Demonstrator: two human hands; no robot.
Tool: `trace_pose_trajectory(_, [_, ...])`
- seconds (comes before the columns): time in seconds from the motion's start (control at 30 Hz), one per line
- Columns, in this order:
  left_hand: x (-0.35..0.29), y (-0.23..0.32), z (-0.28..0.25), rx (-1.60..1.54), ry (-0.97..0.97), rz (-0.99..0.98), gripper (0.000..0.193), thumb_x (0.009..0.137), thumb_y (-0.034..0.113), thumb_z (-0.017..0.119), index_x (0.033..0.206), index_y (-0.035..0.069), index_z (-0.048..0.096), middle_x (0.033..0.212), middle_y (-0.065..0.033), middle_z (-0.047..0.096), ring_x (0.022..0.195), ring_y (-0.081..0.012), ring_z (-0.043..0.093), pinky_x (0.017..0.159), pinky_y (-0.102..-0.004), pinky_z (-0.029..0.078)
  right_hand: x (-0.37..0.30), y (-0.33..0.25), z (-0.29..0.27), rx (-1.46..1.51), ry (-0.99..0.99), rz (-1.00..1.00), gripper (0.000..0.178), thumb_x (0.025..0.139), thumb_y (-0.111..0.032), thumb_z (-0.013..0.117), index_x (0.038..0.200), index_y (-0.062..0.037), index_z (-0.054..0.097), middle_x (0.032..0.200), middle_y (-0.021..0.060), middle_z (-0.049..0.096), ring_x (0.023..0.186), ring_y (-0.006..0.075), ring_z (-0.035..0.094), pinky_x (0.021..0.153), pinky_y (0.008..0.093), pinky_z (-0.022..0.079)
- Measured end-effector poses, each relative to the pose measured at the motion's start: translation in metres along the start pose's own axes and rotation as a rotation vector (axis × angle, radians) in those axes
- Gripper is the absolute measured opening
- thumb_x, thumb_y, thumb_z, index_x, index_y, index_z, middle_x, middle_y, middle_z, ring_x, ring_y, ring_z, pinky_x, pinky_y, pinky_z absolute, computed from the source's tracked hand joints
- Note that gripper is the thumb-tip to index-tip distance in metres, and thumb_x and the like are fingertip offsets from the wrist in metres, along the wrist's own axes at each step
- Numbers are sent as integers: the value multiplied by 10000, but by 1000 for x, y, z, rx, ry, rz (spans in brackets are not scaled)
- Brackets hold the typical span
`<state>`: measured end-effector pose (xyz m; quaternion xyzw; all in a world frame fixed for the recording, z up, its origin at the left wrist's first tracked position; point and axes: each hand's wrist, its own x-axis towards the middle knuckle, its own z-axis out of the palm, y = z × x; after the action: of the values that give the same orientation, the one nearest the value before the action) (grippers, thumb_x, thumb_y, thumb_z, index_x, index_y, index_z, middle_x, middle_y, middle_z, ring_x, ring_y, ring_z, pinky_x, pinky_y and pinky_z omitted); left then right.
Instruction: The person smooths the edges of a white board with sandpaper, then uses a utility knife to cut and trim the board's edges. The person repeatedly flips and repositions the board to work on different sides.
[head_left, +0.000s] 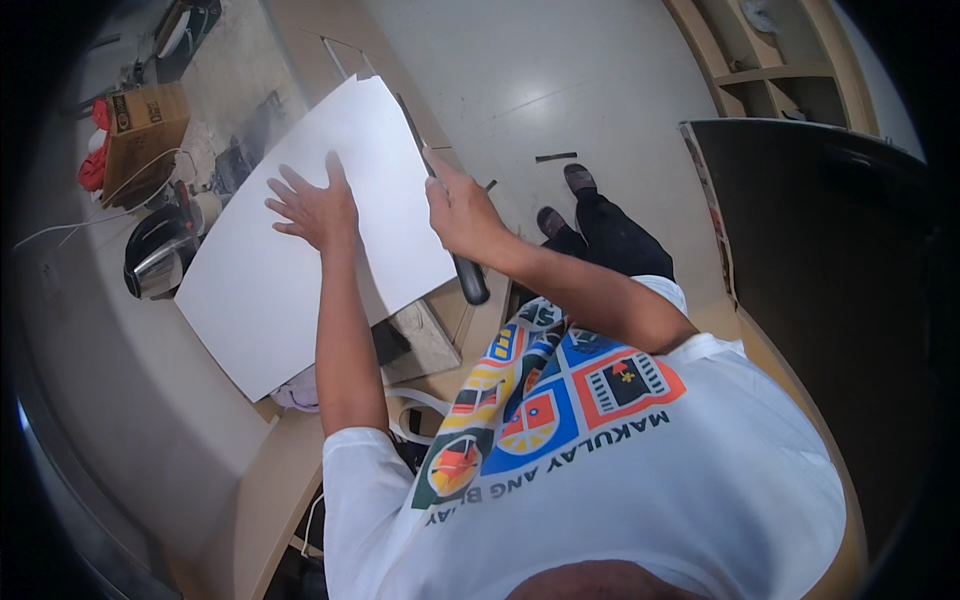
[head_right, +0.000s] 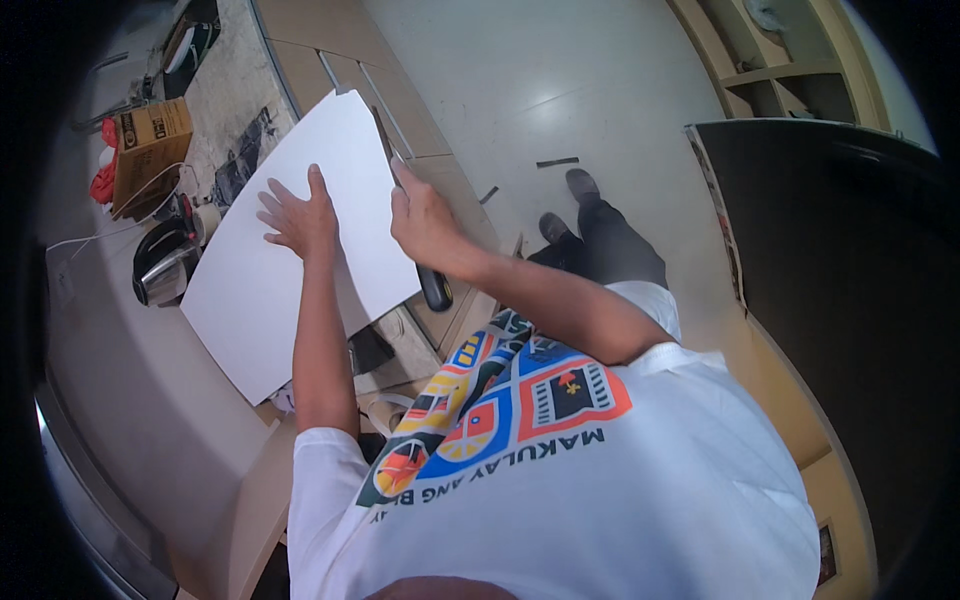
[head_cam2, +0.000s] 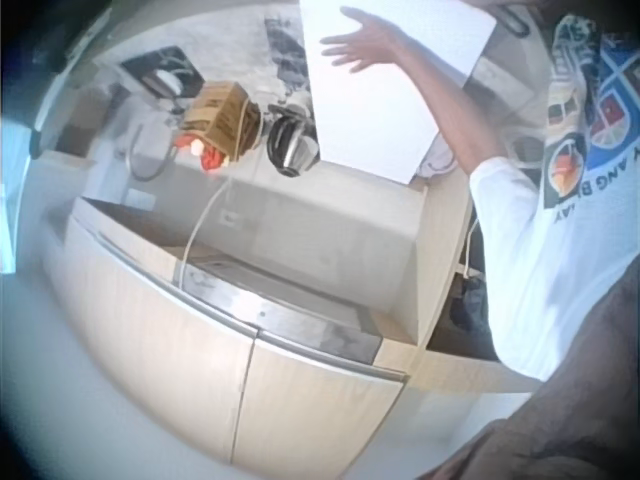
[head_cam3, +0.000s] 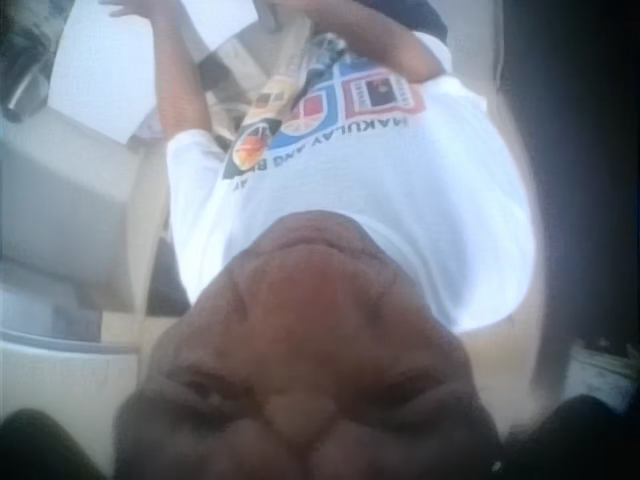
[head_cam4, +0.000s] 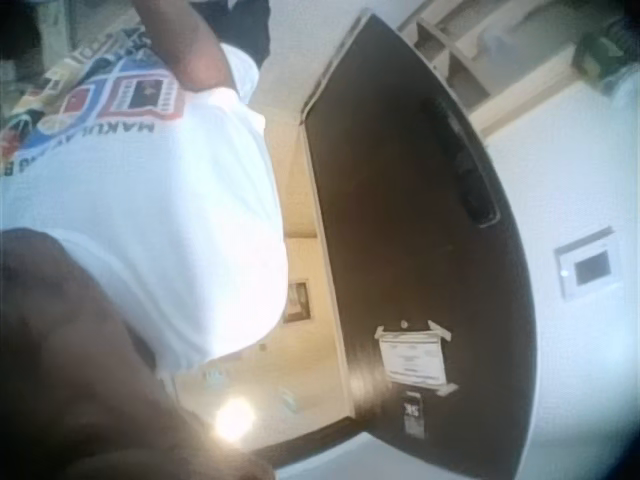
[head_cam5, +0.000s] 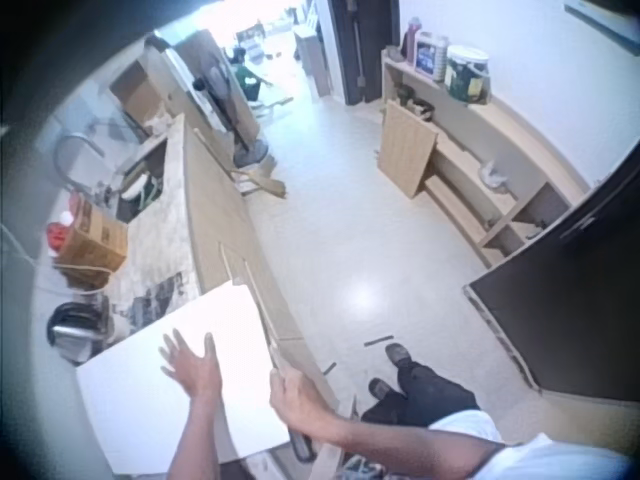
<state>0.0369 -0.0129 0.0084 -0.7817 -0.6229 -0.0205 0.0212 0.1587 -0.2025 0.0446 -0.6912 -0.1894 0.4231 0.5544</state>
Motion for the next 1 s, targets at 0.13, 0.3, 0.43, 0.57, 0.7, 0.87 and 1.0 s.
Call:
trace_pose_trajectory(0.13, [1,3,-6,18,-13,-20,981,945,752,439,1619,63,257,1674,-243,204,1544,-484,122,1215,-679,72,29,7,-11,55,-67,179,514,1003,-176,453,1449,79,474,852,311,671,810,441,665,799,483,539])
trace_pose_trajectory(0.3, [1,1,-3,-3,3,-4,989,941,755,442,1621,63,249,1671,-247,210,1546,-482,115,1218,-674,71,-6,2,-1,-18,-21,45,519,985,-159,448,1420,123,478,1040,404,642,1024,514,657,926,509,511])
trace_pose_trajectory(0.43, [1,6,-6,-15,-15,-24,985,939,748,451,1619,63,255,1675,-243,200,1548,-479,114,1223,-665,68,-2,27,8,-76,130,-167,518,998,-170,462,1442,97,476,873,338,656,834,431,686,807,466,531])
trace_pose_trajectory(0.57, [-4,-3,-6,12,-31,-25,985,934,749,450,1614,61,266,1678,-236,193,1548,-479,114,1232,-649,74,-16,35,3,-92,80,-149,511,1000,-170,471,1444,84,486,698,235,652,574,333,658,631,420,536])
trace_pose_trajectory(0.7, [-4,-1,-10,10,-35,-48,989,932,753,448,1614,61,265,1679,-232,194,1549,-476,115,1232,-650,77,-24,-9,-19,68,-72,258,523,999,-182,452,1425,120,477,849,347,673,805,479,687,783,501,538])
trace_pose_trajectory(0.87, [2,10,-10,-4,-29,-40,982,933,746,452,1611,60,270,1679,-231,193,1551,-472,114,1231,-651,78,-21,22,-12,10,-30,103,541,1030,-179,449,1505,75,406,825,204,596,721,293,577,728,404,489])
trace_pose_trajectory(1.0, [-5,2,-16,25,-44,-37,967,939,735,455,1612,65,271,1679,-232,194,1550,-474,114,1230,-653,84,-38,-7,-19,76,-106,221,514,1021,-156,446,1457,117,436,1136,401,628,1092,506,635,986,478,483])
